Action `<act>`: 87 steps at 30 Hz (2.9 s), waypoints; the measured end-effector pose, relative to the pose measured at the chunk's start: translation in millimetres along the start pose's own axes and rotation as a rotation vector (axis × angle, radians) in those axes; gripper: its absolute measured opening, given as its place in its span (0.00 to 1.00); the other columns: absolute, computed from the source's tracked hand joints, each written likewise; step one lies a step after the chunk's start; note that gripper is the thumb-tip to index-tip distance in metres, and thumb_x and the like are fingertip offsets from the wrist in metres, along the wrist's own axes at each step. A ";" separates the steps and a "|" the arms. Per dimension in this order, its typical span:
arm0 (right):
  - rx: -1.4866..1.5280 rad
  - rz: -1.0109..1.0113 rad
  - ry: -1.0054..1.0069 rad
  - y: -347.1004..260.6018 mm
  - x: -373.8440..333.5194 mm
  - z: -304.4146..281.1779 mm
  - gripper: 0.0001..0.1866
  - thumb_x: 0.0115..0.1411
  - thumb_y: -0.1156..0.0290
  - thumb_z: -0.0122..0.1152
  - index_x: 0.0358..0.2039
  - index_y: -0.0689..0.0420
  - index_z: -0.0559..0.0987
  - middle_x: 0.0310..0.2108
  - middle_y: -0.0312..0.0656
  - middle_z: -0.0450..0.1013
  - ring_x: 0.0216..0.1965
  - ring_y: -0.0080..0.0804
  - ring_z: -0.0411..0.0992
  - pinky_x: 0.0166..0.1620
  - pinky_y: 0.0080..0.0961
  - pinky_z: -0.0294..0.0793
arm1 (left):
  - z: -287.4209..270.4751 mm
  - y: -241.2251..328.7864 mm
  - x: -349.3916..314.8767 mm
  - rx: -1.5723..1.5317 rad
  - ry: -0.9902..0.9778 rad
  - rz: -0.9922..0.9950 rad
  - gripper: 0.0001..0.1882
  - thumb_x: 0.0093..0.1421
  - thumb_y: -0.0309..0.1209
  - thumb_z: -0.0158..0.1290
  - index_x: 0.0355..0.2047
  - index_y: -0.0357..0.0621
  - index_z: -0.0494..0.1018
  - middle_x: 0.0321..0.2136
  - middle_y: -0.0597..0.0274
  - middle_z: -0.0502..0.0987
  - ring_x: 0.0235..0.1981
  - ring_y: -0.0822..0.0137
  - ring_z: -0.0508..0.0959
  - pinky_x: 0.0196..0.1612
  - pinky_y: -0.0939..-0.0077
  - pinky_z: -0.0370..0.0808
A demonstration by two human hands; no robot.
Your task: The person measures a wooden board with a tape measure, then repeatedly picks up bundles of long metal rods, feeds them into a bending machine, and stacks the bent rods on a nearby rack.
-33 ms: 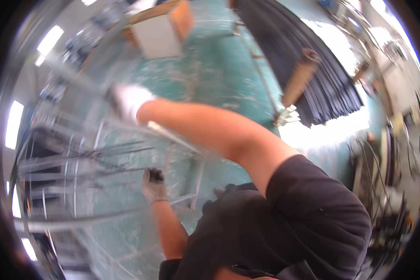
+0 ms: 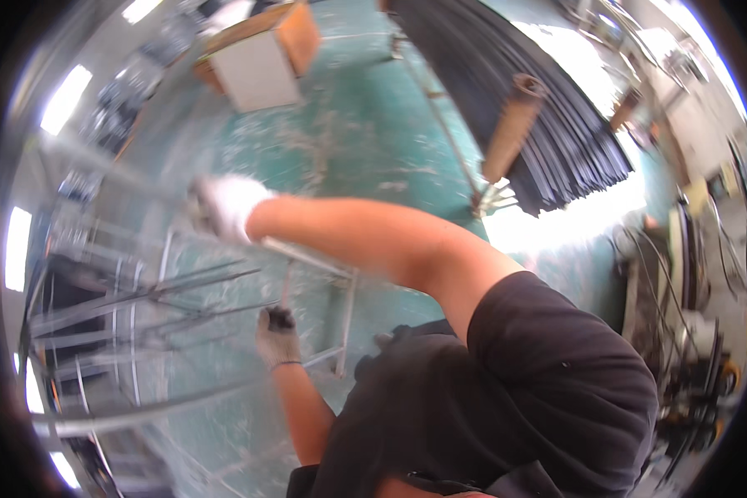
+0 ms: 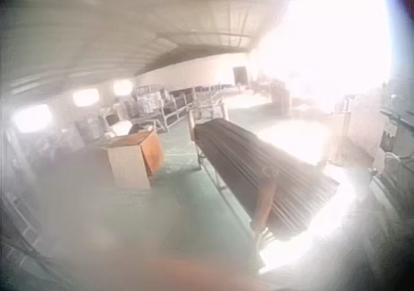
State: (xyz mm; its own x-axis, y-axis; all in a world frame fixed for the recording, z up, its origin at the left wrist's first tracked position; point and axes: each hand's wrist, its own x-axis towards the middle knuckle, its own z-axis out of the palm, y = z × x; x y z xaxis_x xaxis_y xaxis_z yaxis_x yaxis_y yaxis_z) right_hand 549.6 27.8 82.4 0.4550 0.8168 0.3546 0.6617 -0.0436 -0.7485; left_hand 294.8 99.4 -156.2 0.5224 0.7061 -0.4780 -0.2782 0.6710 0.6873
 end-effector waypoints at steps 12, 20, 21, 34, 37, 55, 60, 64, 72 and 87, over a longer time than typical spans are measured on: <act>-0.306 0.907 0.344 341.8 -358.1 -223.9 0.20 0.64 0.62 0.65 0.54 0.55 0.80 0.46 0.51 0.82 0.49 0.52 0.81 0.53 0.43 0.79 | 185.5 -242.4 0.5 0.504 -0.167 -0.484 0.10 0.70 0.35 0.56 0.44 0.42 0.74 0.32 0.54 0.79 0.31 0.57 0.80 0.34 0.63 0.76; -0.870 1.267 0.803 450.8 -474.9 -383.3 0.38 0.58 0.54 0.75 0.62 0.61 0.72 0.58 0.56 0.74 0.61 0.53 0.72 0.64 0.43 0.71 | 358.5 -332.0 47.5 0.878 -0.471 -0.482 0.12 0.70 0.32 0.56 0.48 0.38 0.73 0.33 0.52 0.80 0.27 0.59 0.81 0.30 0.67 0.80; -0.871 1.361 0.745 451.8 -472.6 -402.7 0.40 0.58 0.51 0.75 0.63 0.61 0.71 0.59 0.56 0.73 0.62 0.53 0.70 0.65 0.43 0.70 | 383.1 -345.6 49.0 0.891 -0.537 -0.486 0.12 0.70 0.32 0.56 0.48 0.38 0.73 0.33 0.52 0.80 0.27 0.58 0.81 0.30 0.67 0.80; -0.820 1.473 0.421 521.2 -482.2 -450.9 0.28 0.64 0.44 0.66 0.45 0.60 0.82 0.44 0.56 0.81 0.48 0.55 0.80 0.52 0.46 0.80 | 530.4 -429.3 13.0 1.081 -0.679 -0.419 0.11 0.71 0.30 0.55 0.49 0.37 0.74 0.34 0.52 0.82 0.28 0.64 0.83 0.32 0.72 0.82; -0.612 1.392 0.228 531.4 -498.2 -480.8 0.28 0.63 0.44 0.67 0.43 0.61 0.83 0.43 0.57 0.82 0.47 0.54 0.82 0.51 0.46 0.80 | 512.5 -463.1 -6.6 1.049 -0.608 -0.418 0.11 0.71 0.30 0.54 0.50 0.37 0.74 0.34 0.52 0.82 0.28 0.63 0.83 0.31 0.72 0.82; 0.767 1.211 0.327 546.3 -538.8 -580.7 0.56 0.51 0.63 0.84 0.69 0.80 0.59 0.53 0.63 0.78 0.52 0.41 0.80 0.56 0.32 0.80 | 555.1 -536.0 -151.1 0.907 -0.384 -0.400 0.09 0.71 0.30 0.55 0.47 0.38 0.75 0.34 0.54 0.82 0.30 0.65 0.83 0.34 0.71 0.82; 0.884 1.241 0.521 551.9 -545.4 -570.0 0.38 0.62 0.71 0.75 0.64 0.78 0.65 0.38 0.52 0.81 0.34 0.36 0.84 0.38 0.31 0.87 | 564.4 -548.1 -156.5 0.948 -0.516 -0.356 0.10 0.72 0.31 0.53 0.48 0.37 0.75 0.36 0.53 0.83 0.32 0.64 0.84 0.37 0.69 0.82; 0.736 0.918 0.317 567.4 -559.7 -559.5 0.23 0.68 0.58 0.68 0.48 0.67 0.76 0.30 0.43 0.79 0.25 0.31 0.78 0.31 0.28 0.82 | 573.2 -555.2 -154.4 0.927 -0.560 -0.399 0.09 0.72 0.30 0.54 0.47 0.38 0.75 0.34 0.53 0.83 0.31 0.65 0.84 0.34 0.70 0.83; 0.107 1.473 0.239 424.4 -574.3 -559.8 0.34 0.66 0.40 0.63 0.34 0.67 0.83 0.18 0.43 0.74 0.19 0.32 0.72 0.27 0.37 0.74 | 596.5 -595.4 -120.2 0.942 -0.739 -0.541 0.12 0.71 0.33 0.56 0.49 0.37 0.74 0.36 0.51 0.83 0.33 0.61 0.85 0.34 0.67 0.84; -0.458 2.133 0.400 94.0 -858.8 -242.8 0.22 0.57 0.47 0.72 0.46 0.47 0.85 0.40 0.50 0.83 0.47 0.54 0.81 0.50 0.46 0.78 | 629.8 -652.2 -134.2 0.587 -0.702 -1.107 0.11 0.73 0.33 0.52 0.41 0.34 0.74 0.31 0.51 0.81 0.30 0.56 0.83 0.34 0.59 0.85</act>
State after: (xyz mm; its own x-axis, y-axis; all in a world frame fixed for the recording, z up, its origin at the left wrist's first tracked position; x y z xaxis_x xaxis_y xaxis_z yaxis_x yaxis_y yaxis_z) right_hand 365.7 -817.4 -156.4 0.5003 -0.7335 -0.4601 -0.8083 -0.5861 0.0554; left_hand 913.7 -575.4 -195.8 0.5766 -0.4797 -0.6614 0.8033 0.4805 0.3519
